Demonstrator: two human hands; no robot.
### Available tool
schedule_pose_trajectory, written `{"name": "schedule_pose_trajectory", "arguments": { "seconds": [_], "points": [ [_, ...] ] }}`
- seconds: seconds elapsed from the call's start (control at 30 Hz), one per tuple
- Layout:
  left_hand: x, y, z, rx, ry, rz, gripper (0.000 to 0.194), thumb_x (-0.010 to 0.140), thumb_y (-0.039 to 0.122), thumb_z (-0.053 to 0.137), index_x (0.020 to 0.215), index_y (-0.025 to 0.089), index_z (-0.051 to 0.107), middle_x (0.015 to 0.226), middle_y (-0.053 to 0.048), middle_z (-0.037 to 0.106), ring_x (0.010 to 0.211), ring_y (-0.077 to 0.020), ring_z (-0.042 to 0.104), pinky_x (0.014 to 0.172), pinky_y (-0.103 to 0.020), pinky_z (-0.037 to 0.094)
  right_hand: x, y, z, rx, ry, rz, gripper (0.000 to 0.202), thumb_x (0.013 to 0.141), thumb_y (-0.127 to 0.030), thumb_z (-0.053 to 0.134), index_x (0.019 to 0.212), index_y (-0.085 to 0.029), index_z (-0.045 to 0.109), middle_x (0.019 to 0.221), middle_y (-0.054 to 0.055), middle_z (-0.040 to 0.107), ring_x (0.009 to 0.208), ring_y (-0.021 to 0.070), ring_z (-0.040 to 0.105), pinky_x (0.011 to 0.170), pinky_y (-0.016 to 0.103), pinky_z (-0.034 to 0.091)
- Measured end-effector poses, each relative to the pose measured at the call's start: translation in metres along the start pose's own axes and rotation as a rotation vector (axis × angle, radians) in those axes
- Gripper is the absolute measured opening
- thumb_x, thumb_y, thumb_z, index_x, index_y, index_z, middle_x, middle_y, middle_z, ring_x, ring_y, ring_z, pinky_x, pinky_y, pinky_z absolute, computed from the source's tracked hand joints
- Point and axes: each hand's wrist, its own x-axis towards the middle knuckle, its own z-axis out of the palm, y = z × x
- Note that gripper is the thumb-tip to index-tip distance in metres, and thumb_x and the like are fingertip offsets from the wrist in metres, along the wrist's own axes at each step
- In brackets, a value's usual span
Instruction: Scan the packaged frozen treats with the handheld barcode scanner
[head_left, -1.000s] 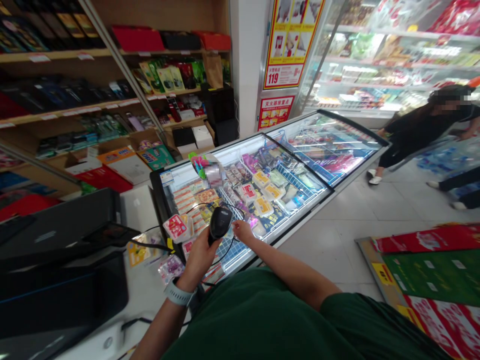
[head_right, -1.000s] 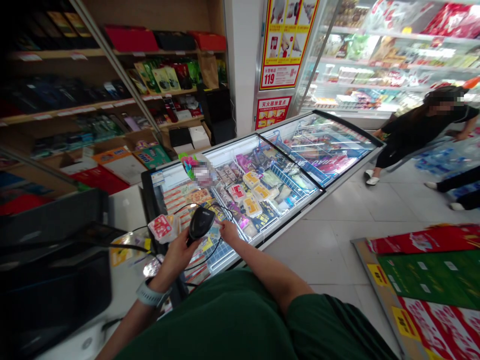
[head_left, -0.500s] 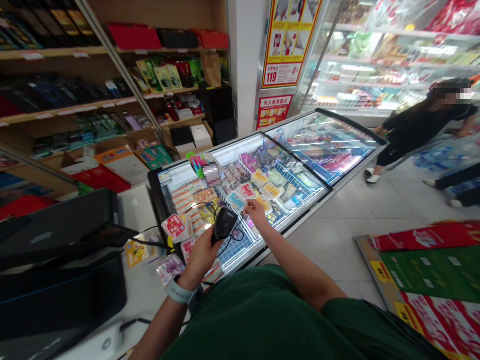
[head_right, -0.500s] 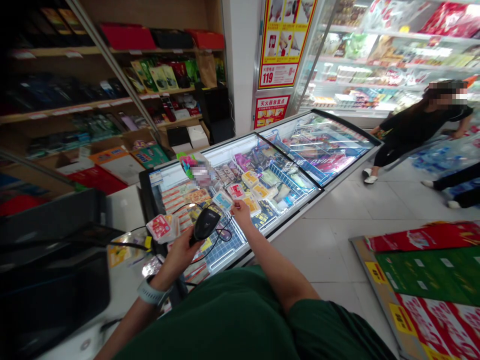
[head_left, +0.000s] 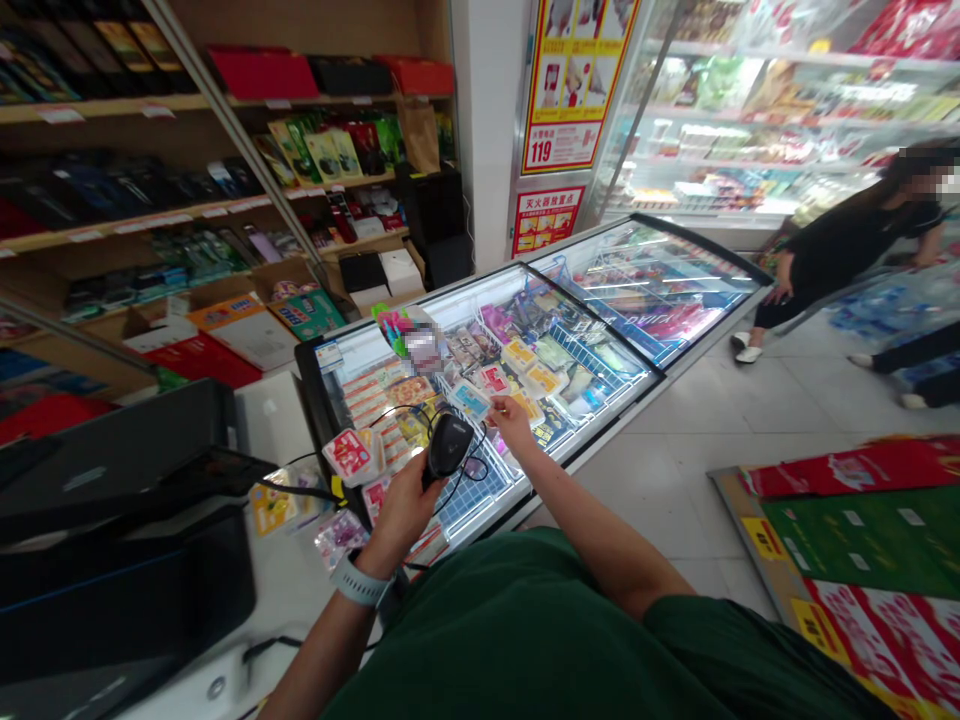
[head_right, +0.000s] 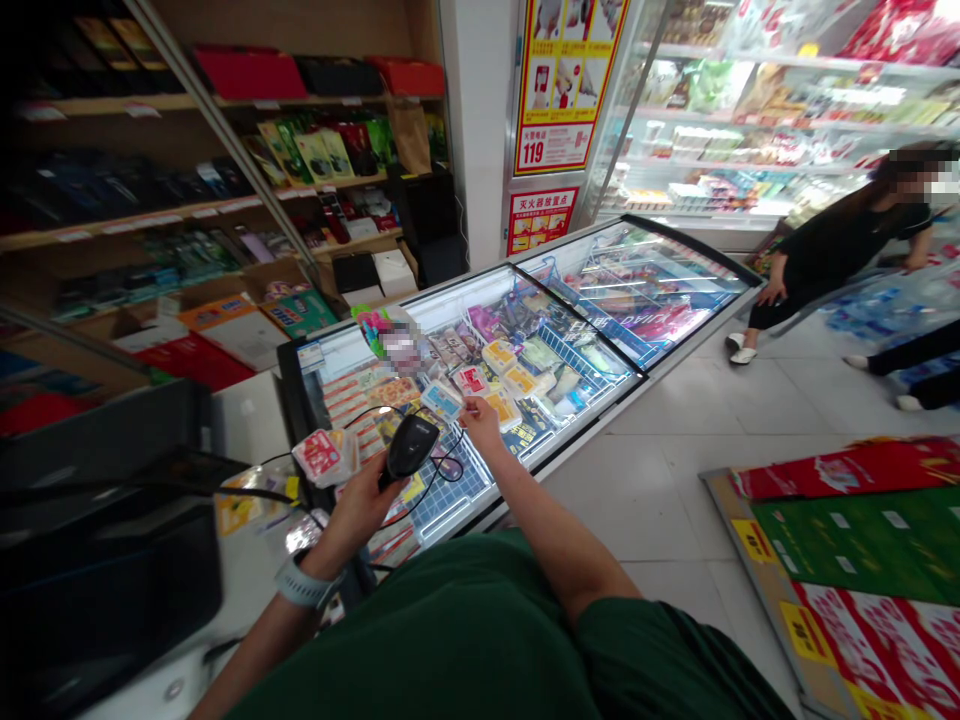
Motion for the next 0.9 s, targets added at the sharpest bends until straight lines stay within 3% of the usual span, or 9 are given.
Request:
{"name": "schedule_pose_trajectory", "arguments": {
  "seconds": [0.67, 0.9],
  "points": [
    [0.003, -0.002, 0.002, 0.047, 0.005, -0.013, 0.043, 0.081, 0.026, 0.054, 0.123, 0.015, 0.052, 0.115, -0.013, 0.064, 0.108, -0.0276, 0.060, 0.095, -0.043, 0.046, -0.001, -0.002, -0.001, -0.020, -0.029, 0.005, 0.031, 0.068, -0.029, 0.061, 0.097, -0.018, 0.060, 0.077, -0.003, 0.061, 0.061, 0.0111, 0.061, 0.062, 0.027, 0.055],
    [0.003, 0.001, 0.000, 0.013, 0.027, -0.011, 0.040, 0.081, 0.028, 0.053, 0.119, 0.014, 0.054, 0.112, -0.012, 0.065, 0.107, -0.0273, 0.060, 0.094, -0.041, 0.046, 0.015, 0.001, -0.001, 0.159, 0.092, 0.087, 0.026, 0.067, -0.026, 0.064, 0.090, -0.016, 0.058, 0.064, -0.004, 0.061, 0.054, 0.0112, 0.060, 0.061, 0.028, 0.056]
  ]
}}
